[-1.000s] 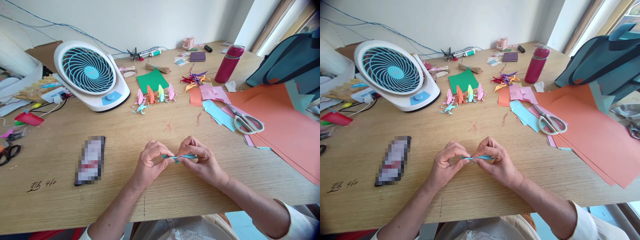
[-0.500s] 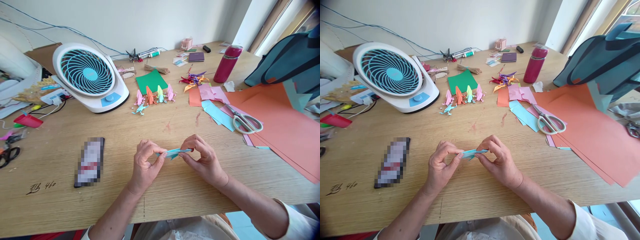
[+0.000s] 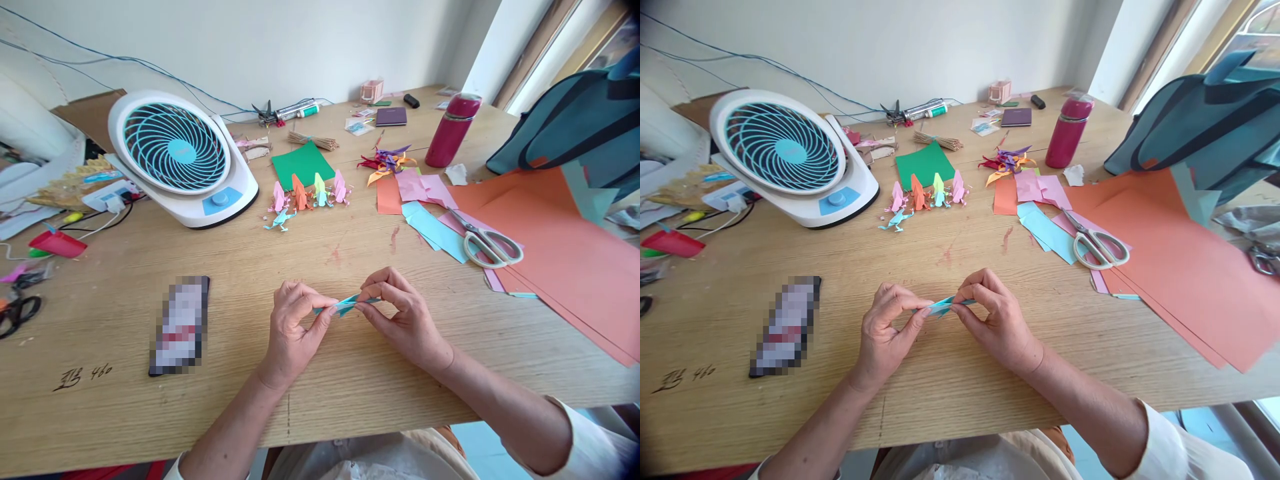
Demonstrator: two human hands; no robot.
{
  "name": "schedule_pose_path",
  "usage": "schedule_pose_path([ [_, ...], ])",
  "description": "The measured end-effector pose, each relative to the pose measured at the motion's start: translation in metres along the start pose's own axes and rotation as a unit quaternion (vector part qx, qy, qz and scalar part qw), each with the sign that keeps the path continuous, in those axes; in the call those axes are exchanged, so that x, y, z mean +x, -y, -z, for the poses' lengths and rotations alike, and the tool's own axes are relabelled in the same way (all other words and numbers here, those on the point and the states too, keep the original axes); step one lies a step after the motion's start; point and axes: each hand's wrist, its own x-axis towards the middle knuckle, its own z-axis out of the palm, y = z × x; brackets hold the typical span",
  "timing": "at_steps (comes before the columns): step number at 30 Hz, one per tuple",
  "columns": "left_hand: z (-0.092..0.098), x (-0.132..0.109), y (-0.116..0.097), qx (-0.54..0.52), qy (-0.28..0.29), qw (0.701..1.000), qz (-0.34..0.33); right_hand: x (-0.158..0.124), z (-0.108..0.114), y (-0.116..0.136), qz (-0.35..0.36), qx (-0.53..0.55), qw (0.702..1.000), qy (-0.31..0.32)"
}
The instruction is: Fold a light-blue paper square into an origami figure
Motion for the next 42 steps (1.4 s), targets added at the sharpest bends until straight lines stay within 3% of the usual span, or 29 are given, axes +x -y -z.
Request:
schedule_pose_path([
  [8,-0.0025,-0.0007,-0.0005,-0.004,0.002,1.0,-0.01,0.0006,0.0019,0.0008,0.007,-0.017,1.0,0.018],
  [20,-0.0042,-0.0034,-0.0043,0.057,0.032,0.997,-0.038,0.0002,-0.0011,0.0014,0.071,-0.082,0.993,0.046],
  [31,-0.0067,-0.0034,-0.0005,0.029,-0.02,0.999,-0.041,-0.0033,0.0011,-0.0033,0.065,-0.096,0.993,0.012],
  [42,-0.0061,-0.0039,-0.0029,0.028,-0.013,0.998,-0.048,0.0007,0.0064,-0.0075,0.079,-0.101,0.992,-0.01],
])
